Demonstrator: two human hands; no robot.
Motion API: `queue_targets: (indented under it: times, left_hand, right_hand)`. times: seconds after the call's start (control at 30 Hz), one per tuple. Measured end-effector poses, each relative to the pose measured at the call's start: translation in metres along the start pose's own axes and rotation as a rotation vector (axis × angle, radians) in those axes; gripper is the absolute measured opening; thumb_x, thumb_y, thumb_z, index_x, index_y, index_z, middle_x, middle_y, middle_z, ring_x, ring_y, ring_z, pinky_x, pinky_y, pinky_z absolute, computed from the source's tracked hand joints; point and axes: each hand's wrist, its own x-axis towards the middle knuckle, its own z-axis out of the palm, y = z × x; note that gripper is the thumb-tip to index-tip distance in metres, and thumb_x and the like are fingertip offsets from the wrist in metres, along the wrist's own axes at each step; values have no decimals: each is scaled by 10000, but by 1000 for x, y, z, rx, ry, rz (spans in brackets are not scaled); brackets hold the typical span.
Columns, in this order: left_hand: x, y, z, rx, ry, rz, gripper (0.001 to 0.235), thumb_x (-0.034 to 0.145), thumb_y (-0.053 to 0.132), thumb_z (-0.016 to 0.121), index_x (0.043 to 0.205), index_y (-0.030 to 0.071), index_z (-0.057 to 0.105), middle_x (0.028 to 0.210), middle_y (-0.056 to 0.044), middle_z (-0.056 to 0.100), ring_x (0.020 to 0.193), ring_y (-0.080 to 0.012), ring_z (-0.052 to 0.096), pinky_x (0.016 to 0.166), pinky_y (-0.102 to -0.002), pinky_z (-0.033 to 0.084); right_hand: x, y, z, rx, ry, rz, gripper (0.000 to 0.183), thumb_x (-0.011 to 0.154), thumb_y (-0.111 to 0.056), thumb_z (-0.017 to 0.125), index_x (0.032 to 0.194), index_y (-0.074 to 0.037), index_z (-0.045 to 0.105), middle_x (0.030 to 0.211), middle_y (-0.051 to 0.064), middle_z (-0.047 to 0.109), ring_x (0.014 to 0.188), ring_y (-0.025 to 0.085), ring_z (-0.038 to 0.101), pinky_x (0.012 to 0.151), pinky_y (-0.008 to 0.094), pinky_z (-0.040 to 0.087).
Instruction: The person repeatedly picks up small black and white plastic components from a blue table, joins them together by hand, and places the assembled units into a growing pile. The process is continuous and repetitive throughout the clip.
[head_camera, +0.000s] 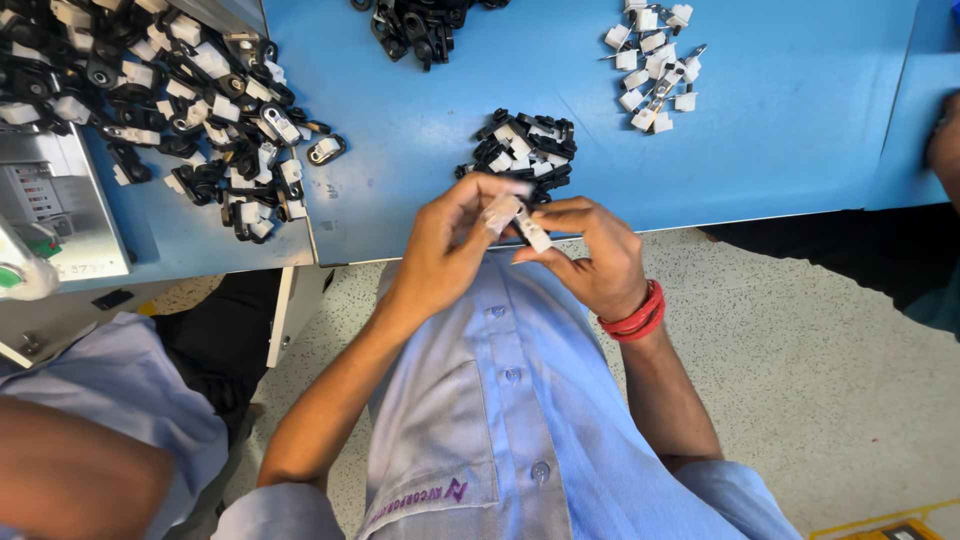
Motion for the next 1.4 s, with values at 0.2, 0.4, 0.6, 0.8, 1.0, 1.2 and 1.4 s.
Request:
queue_targets:
  times: [0.2,0.4,0.6,0.8,1.0,1.2,1.4]
  left_hand:
    - [16,-14,20,888,305,174,232,1013,191,653,858,19,665,681,-157,653,610,-330,649,559,-440,468]
    - [19,-39,35,480,403,-3,369,1083,256,549,836,36,713,634,-93,660,545,-181,659,533,-376,468]
    - [16,-73,33,-179,88,-120,163,1066,126,559,1041,-13,642,955,-32,682,817,-105,674,722,-290,604]
    - [-8,-92,39,32,139,-217,168,1066,107,569,1125,0,684,949,-73,739,856,-114,713,779,-273,584]
    - [-17,-77,29,385,137,-226,254,993,120,613,1229,47,676,1017,-87,795,944,-128,768,823,-283,595]
    - [-21,-68,16,517,76,-333,284,954,184,712,1207,57,700,1022,-97,791,868,-175,756,744,-322,574]
    - [-15,-60,-8,488,39,-212,256,961,111,679,1210,54,700,1066,-106,785,968,-188,760,857,-337,601]
  right_hand:
    - [0,14,-1,-33,-26,-22,511,727,-263,933,1081,2,677,1043,155,712,1004,338,700,878,408,564]
    - [-8,32,-15,138,-50,11,522,712,-282,935,1075,-8,679,1025,149,713,994,296,709,868,381,573]
    - [-13,50,-33,404,-223,193,381,820,-151,869,1132,-21,693,1058,122,749,982,209,739,870,334,574]
    - [-27,77,-38,485,-414,230,297,904,31,735,1194,-32,724,1133,129,753,1048,245,737,920,346,571]
    - [-10,100,-37,39,-129,274,471,877,10,781,1323,-57,647,1209,109,743,1050,212,743,924,353,600]
    - [5,95,-14,-62,-66,244,574,829,-22,857,1349,-71,618,1140,85,761,949,213,735,860,354,577]
    - [-1,90,2,-90,-1,315,534,839,-32,856,1326,-77,641,1149,80,758,938,199,721,831,342,581]
